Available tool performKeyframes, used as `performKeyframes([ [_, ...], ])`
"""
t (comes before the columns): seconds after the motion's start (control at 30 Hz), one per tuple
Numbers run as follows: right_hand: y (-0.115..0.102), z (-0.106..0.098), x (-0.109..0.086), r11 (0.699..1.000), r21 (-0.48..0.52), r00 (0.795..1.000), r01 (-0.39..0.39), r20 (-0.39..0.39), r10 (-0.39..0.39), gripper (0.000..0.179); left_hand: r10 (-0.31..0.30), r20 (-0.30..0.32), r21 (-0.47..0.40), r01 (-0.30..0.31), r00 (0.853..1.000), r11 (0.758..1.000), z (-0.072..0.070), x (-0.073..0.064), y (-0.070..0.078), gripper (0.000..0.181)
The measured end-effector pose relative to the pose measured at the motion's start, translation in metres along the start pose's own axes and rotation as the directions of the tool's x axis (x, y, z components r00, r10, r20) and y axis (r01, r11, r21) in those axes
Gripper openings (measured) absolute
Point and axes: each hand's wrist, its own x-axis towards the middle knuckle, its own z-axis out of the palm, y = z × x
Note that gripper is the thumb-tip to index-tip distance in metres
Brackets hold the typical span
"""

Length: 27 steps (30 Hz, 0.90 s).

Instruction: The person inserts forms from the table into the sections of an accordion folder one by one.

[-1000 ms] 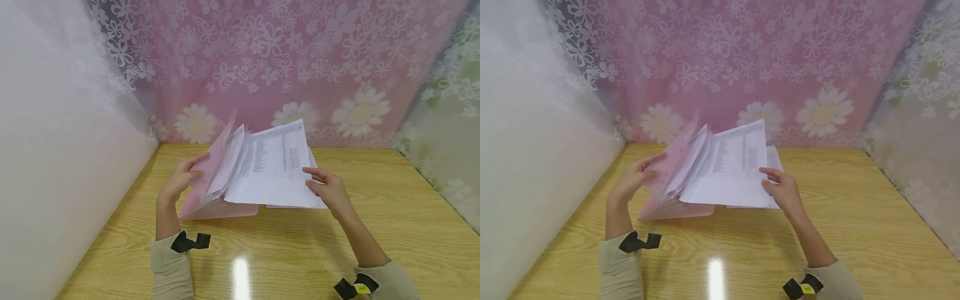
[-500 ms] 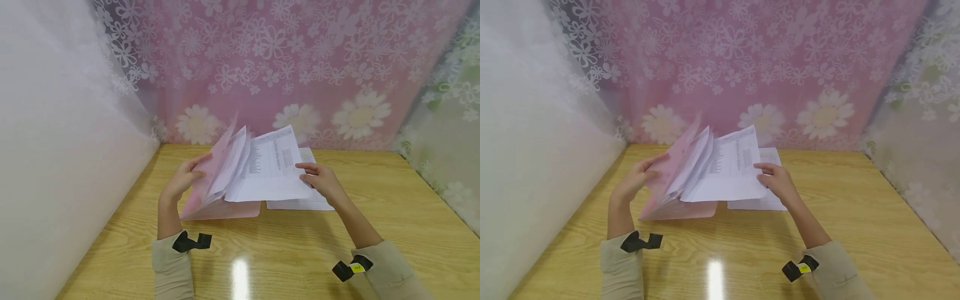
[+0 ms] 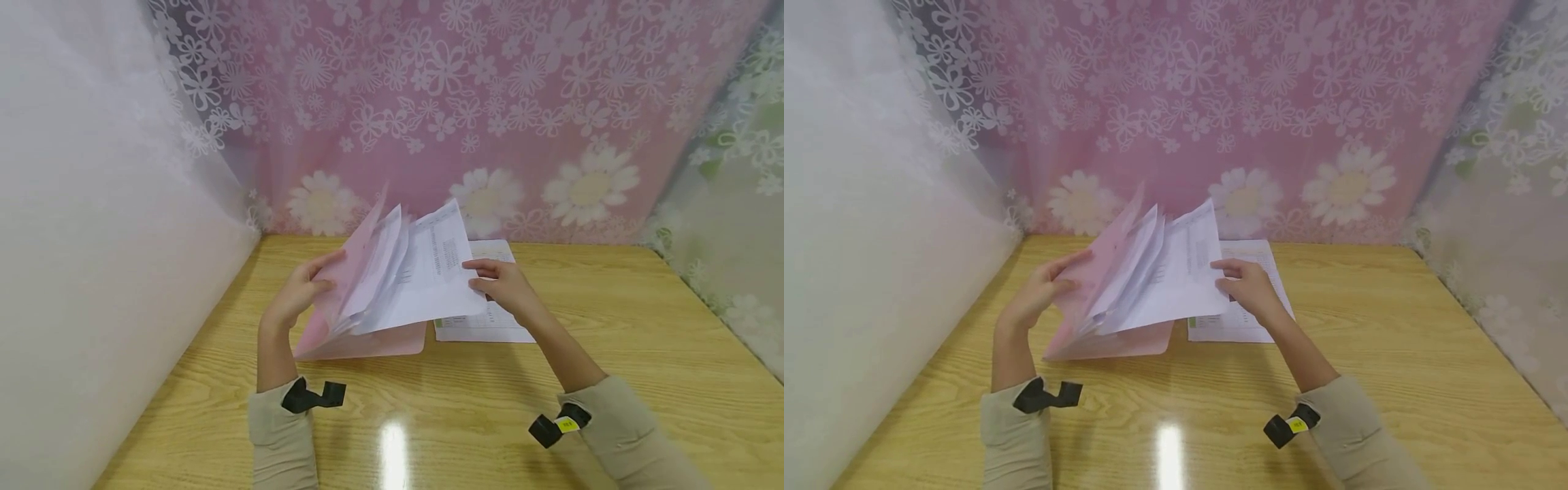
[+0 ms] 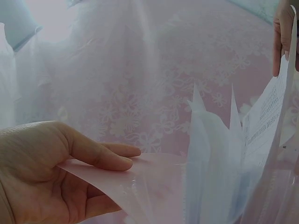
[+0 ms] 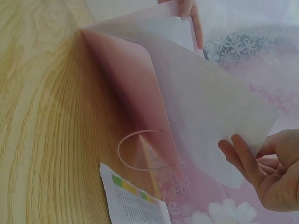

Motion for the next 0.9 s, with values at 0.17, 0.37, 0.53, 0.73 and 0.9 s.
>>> performKeyframes([
  [0.17, -0.002, 0.009, 0.004, 0.999, 0.054, 1.0, 0.006, 0.019, -0.007, 0.04, -0.004, 0.0, 0.002, 0.004, 1.0, 1.0, 0.001, 0.0, 0.0, 0.052],
  [0.37, -0.007, 0.021, 0.005, 0.994, 0.11, 1.0, 0.009, 0.027, -0.012, 0.04, -0.014, -0.004, 0.005, 0.014, 1.0, 1.0, 0.001, 0.001, 0.0, 0.053],
  [0.53, -0.008, 0.03, 0.008, 0.991, 0.133, 0.999, 0.002, 0.035, -0.006, 0.04, -0.017, -0.008, 0.015, 0.017, 1.0, 1.0, 0.0, 0.001, -0.001, 0.053],
  [0.73, -0.009, 0.038, 0.011, 0.985, 0.175, 0.999, -0.001, 0.037, -0.006, 0.04, -0.005, -0.009, 0.021, 0.006, 1.0, 1.0, -0.001, 0.0, 0.0, 0.053],
  [0.9, -0.009, 0.047, 0.011, 0.98, 0.201, 0.998, -0.006, 0.064, -0.007, 0.041, 0.002, 0.001, 0.013, -0.002, 1.0, 1.0, -0.001, 0.0, -0.001, 0.053],
])
